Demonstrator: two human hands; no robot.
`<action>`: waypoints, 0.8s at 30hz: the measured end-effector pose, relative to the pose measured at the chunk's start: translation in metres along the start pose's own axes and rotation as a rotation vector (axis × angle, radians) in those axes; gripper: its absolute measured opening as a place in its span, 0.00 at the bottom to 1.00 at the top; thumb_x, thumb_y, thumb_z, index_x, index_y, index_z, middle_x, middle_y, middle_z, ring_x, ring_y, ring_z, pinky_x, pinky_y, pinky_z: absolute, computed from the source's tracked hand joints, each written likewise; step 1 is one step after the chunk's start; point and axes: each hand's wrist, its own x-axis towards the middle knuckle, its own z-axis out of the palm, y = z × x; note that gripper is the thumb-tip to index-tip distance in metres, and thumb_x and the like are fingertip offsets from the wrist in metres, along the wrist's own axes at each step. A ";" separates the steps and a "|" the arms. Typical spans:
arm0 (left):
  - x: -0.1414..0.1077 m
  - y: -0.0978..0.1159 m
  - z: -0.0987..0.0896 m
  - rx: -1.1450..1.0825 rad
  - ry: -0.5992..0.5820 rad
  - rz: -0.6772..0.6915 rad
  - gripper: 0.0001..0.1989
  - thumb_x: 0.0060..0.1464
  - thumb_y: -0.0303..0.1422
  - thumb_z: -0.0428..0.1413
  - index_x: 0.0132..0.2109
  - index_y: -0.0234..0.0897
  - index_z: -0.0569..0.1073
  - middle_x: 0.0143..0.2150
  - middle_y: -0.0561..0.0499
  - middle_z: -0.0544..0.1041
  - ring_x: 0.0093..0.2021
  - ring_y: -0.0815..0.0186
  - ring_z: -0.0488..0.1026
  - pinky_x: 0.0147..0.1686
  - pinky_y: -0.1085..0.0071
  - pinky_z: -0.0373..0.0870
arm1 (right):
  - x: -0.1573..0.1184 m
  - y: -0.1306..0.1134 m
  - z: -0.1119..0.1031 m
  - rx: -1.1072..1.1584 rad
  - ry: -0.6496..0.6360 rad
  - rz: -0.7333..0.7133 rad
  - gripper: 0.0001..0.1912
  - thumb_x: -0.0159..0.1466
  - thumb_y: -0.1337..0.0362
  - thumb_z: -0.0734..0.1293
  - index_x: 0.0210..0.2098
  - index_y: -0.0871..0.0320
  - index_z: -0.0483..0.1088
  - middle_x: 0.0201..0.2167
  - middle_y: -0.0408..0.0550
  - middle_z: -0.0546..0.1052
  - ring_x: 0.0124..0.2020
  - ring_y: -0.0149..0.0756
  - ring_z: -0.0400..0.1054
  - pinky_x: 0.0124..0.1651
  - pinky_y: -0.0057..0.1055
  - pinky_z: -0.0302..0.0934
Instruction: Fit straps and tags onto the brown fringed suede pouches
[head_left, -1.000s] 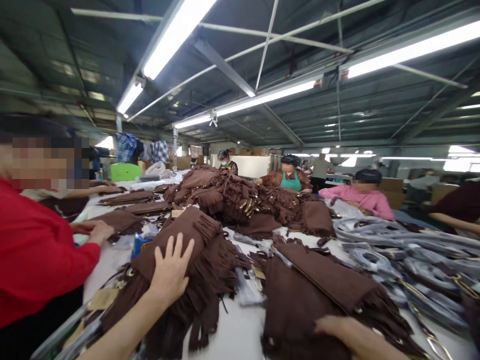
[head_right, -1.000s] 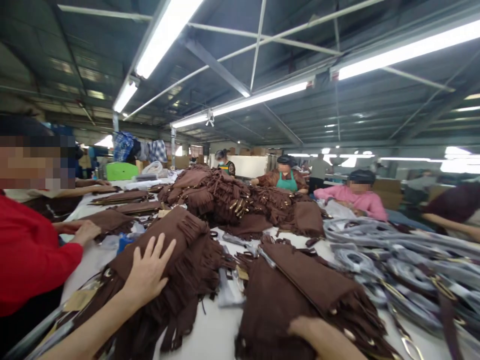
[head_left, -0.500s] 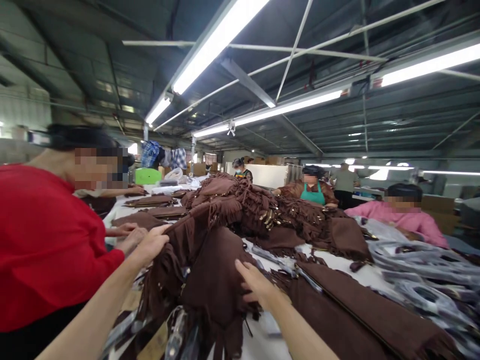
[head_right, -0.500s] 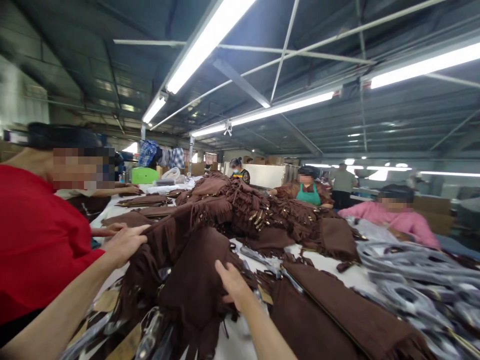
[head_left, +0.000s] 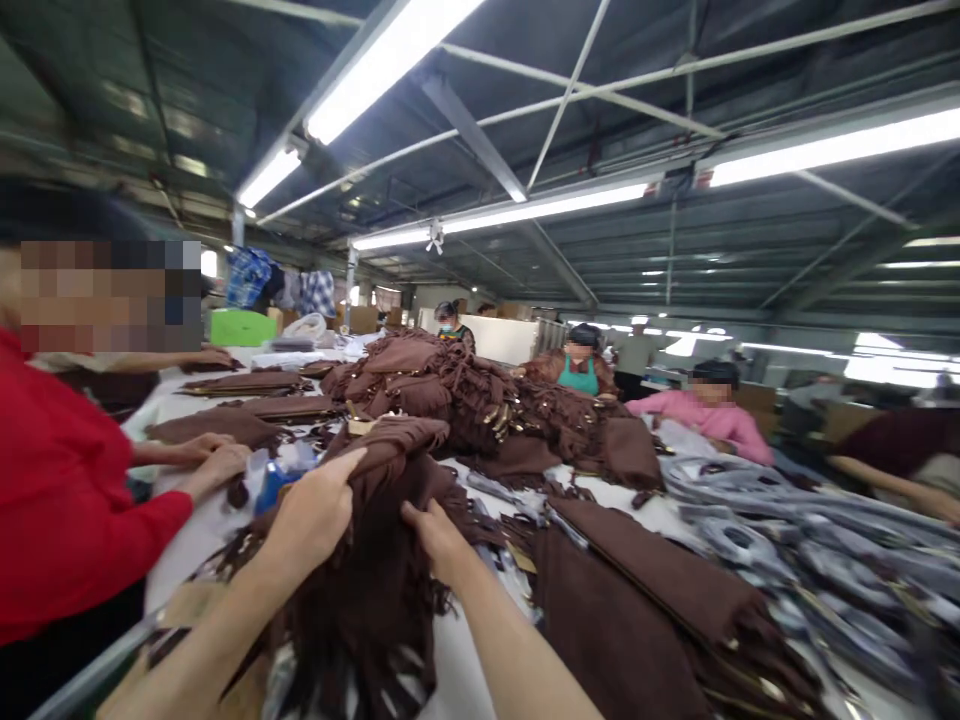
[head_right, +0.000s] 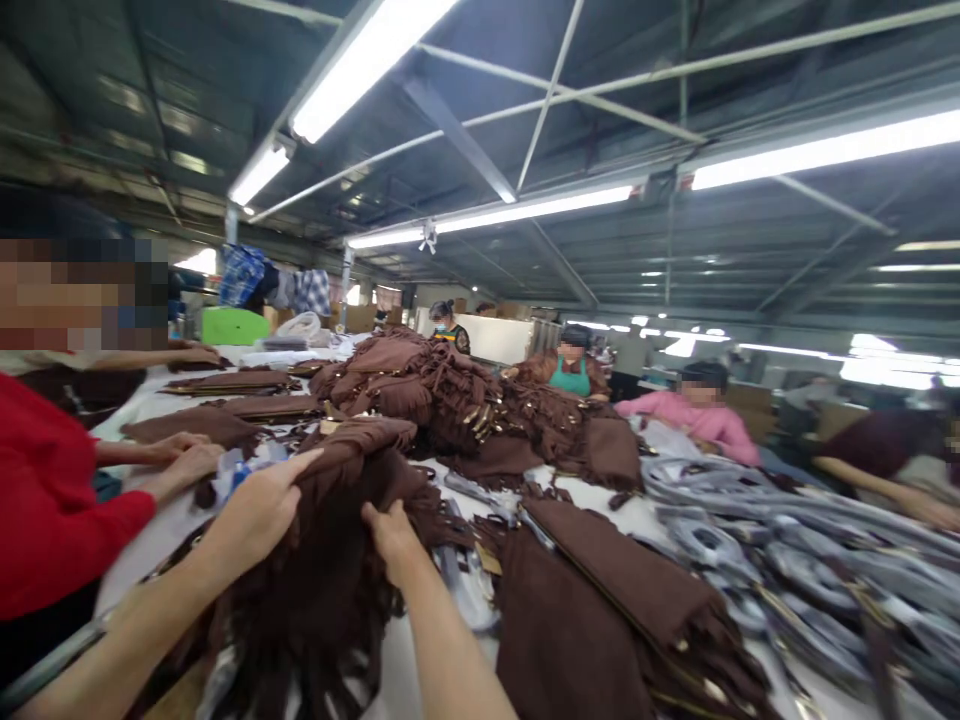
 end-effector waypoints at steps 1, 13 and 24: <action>-0.010 0.009 0.018 0.123 -0.020 0.062 0.31 0.48 0.22 0.41 0.59 0.30 0.69 0.60 0.41 0.70 0.60 0.53 0.66 0.60 0.54 0.60 | -0.004 0.000 -0.008 -0.100 0.014 0.011 0.19 0.61 0.55 0.64 0.48 0.58 0.70 0.42 0.50 0.79 0.47 0.45 0.72 0.48 0.38 0.65; -0.055 -0.001 0.066 0.276 -0.150 0.285 0.26 0.52 0.25 0.45 0.57 0.41 0.72 0.64 0.45 0.65 0.66 0.51 0.57 0.63 0.42 0.51 | -0.162 0.049 -0.249 -1.285 0.427 0.245 0.12 0.61 0.74 0.61 0.42 0.63 0.72 0.43 0.67 0.77 0.47 0.56 0.72 0.45 0.45 0.63; -0.073 0.108 0.048 -0.112 -0.087 0.391 0.36 0.51 0.23 0.49 0.68 0.41 0.53 0.71 0.43 0.50 0.69 0.54 0.50 0.65 0.45 0.49 | -0.199 -0.039 -0.284 -1.483 0.590 -0.048 0.13 0.70 0.64 0.54 0.40 0.55 0.70 0.35 0.54 0.80 0.37 0.45 0.77 0.32 0.31 0.62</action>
